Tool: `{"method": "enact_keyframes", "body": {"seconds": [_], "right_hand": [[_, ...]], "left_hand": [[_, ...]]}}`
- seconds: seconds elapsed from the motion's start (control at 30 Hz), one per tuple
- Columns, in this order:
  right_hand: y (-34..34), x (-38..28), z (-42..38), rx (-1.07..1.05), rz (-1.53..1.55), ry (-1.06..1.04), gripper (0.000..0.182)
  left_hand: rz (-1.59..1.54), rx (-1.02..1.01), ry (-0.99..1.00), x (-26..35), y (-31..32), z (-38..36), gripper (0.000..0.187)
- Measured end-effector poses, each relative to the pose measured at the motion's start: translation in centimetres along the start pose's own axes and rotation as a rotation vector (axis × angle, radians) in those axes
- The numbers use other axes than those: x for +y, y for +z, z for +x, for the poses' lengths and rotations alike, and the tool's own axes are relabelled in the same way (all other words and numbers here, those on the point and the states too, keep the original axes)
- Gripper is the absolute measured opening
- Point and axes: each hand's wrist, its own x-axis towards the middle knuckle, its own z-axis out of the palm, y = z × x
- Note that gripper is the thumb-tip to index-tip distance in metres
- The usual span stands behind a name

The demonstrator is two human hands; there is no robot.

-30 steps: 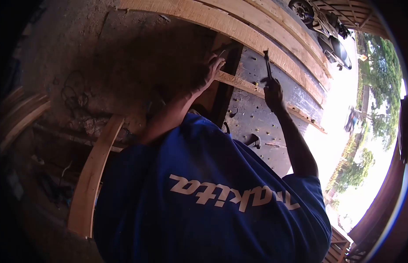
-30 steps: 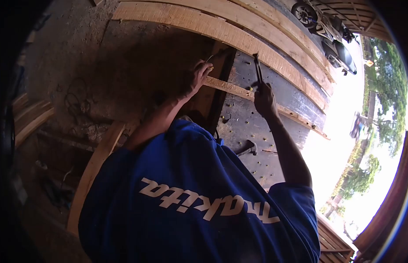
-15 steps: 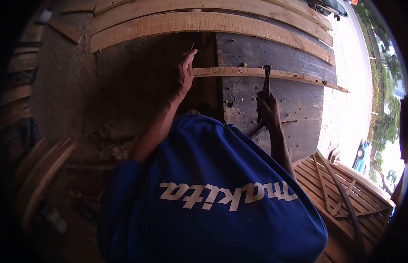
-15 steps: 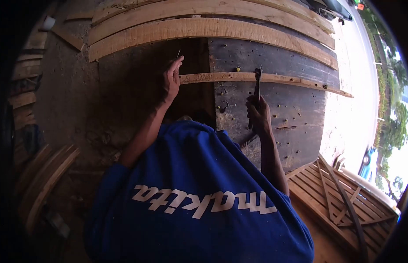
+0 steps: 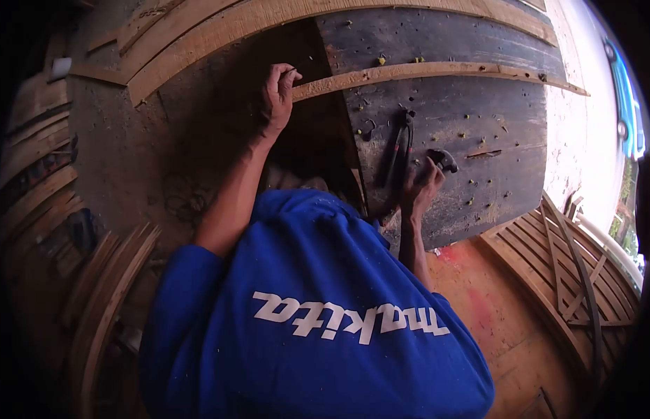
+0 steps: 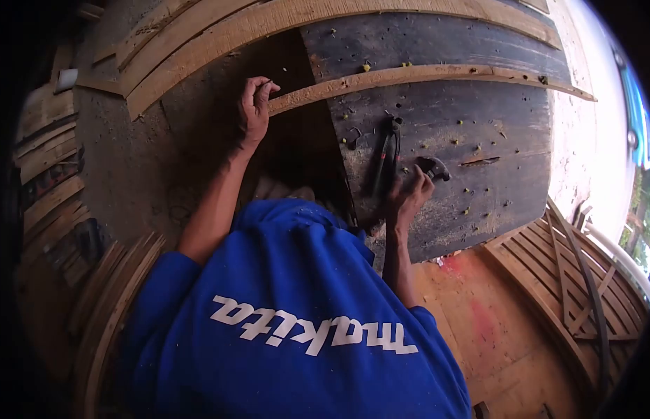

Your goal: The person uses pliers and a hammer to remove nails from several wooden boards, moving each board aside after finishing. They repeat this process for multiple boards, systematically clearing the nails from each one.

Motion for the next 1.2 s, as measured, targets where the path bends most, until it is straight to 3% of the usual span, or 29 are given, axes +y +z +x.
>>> {"method": "enact_keyframes", "body": {"seconds": [0.03,0.1,0.13,0.3,0.43,0.5,0.53,0.57,0.63,0.67,0.73,0.8,0.9,0.97,1.03,1.1,1.2], "right_hand": [[-0.4,1.7,-0.9,-0.017,-0.010,0.031,0.057],[-1.0,3.8,-1.5,-0.136,-0.065,0.320,0.071],[-1.0,4.7,-1.6,-0.156,-0.060,0.301,0.079],[-1.2,4.9,-0.9,-0.215,-0.004,0.367,0.074],[-1.6,6.6,-0.7,-0.187,0.314,0.483,0.055],[-3.2,7.2,-0.7,-0.300,0.737,0.800,0.031],[-4.2,5.1,0.1,-0.270,0.832,0.901,0.018],[-5.3,4.1,0.8,-0.274,0.827,0.907,0.018],[-6.4,3.0,1.6,-0.357,0.230,0.673,0.022],[-6.3,3.0,1.4,-0.254,0.152,0.473,0.027],[-7.1,2.2,2.2,-0.281,0.197,0.418,0.028],[-8.8,-0.5,3.9,-0.371,0.265,0.388,0.030],[-9.1,-2.4,5.3,-0.485,0.230,0.302,0.036],[-9.4,-4.1,5.6,-0.560,0.237,0.346,0.034],[-9.0,-5.2,5.9,-0.632,0.273,0.152,0.031],[-8.7,-6.2,5.7,-0.661,0.249,0.196,0.030],[-7.9,-6.9,5.7,-0.696,0.182,0.128,0.039]], "left_hand": [[-0.021,0.032,-0.088,-1.1,0.4,-0.2,0.016],[0.041,0.068,-0.114,-2.1,0.7,-0.5,0.016],[0.048,0.061,-0.127,-2.2,0.9,-0.8,0.016],[0.246,0.105,-0.004,-1.8,1.6,-0.8,0.015],[0.301,0.089,-0.058,-1.2,1.4,-1.0,0.015],[0.299,0.123,-0.049,-1.3,1.7,-1.1,0.015],[0.301,0.119,-0.057,-1.3,1.7,-1.1,0.015],[0.311,0.117,-0.047,-1.2,1.6,-1.1,0.014],[0.322,0.117,-0.039,-1.2,1.6,-0.9,0.014],[0.289,0.127,-0.008,-1.2,1.5,-0.9,0.012],[0.257,0.137,0.021,-0.5,1.0,-0.5,0.011],[0.470,-0.045,0.305,0.6,0.4,0.4,0.009],[0.442,-0.148,0.389,1.0,1.0,0.6,0.012],[0.455,-0.187,0.380,0.8,1.2,0.2,0.012],[0.492,-0.242,0.359,1.0,1.2,0.2,0.013],[0.504,-0.259,0.368,0.9,1.1,0.1,0.014],[0.516,-0.273,0.387,0.7,1.0,0.2,0.016]]}}
